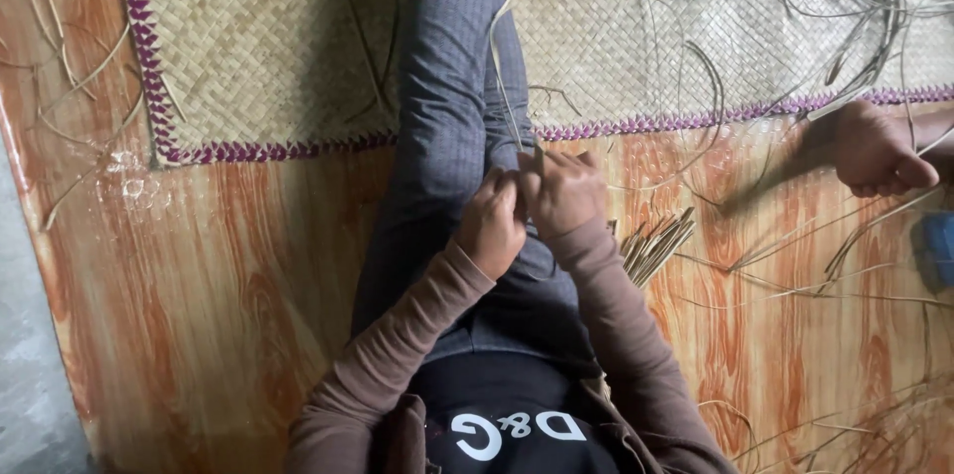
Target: The person is manually splitting and stripping bamboo strips into thinner pieces using a small blade while sitting on the floor.
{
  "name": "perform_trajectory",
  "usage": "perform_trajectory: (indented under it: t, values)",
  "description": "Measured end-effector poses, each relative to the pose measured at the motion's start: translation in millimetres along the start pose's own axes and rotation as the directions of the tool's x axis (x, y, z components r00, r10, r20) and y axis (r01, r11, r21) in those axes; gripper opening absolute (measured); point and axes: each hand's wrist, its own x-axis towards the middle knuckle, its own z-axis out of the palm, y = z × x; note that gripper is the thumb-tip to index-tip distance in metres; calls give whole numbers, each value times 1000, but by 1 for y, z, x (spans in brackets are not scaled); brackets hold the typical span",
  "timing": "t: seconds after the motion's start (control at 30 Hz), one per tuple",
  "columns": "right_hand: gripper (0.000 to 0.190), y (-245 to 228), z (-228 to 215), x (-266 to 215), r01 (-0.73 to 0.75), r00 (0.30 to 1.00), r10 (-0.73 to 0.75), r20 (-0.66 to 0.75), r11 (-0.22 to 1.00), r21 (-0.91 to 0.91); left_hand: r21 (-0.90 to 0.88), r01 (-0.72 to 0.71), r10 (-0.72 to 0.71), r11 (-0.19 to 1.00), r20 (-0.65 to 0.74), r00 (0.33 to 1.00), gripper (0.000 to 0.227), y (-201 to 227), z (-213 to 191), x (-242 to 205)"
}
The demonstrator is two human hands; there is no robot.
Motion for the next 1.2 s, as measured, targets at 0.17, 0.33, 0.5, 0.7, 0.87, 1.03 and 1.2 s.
perform_trajectory:
  t: [0.17, 0.33, 0.5, 0.7, 0.87, 1.03, 1.2]
  values:
    - [38, 2, 16, -6, -77, 997, 77, -22, 997, 10, 293, 44, -89, 955, 140, 986, 6, -7, 1, 0]
    - [44, 32, 37, -18, -135, 989, 136, -64, 991, 23, -60, 81, -64, 995, 251, 966, 19, -2, -32, 12]
    - [28, 73, 43, -23, -71, 997, 61, -53, 973, -222, -195, 142, -68, 970, 343, 937, 30, 9, -73, 14]
    - [23, 104, 61, -46, -110, 993, 118, 14, 958, -266, -327, 260, -96, 908, 443, 891, 24, 23, -116, 12]
    - [74, 106, 44, -42, -675, 730, 660, 179, 738, 30, -398, 335, -109, 854, 494, 863, 24, 30, -145, 13]
    - [67, 99, 5, -31, -611, 790, 612, 31, 790, -39, -295, 285, -112, 912, 490, 865, 28, 31, -156, 19]
    - [16, 124, -34, -36, -281, 952, 305, -25, 837, -469, -257, 228, -94, 939, 446, 890, 26, 3, -111, 8]
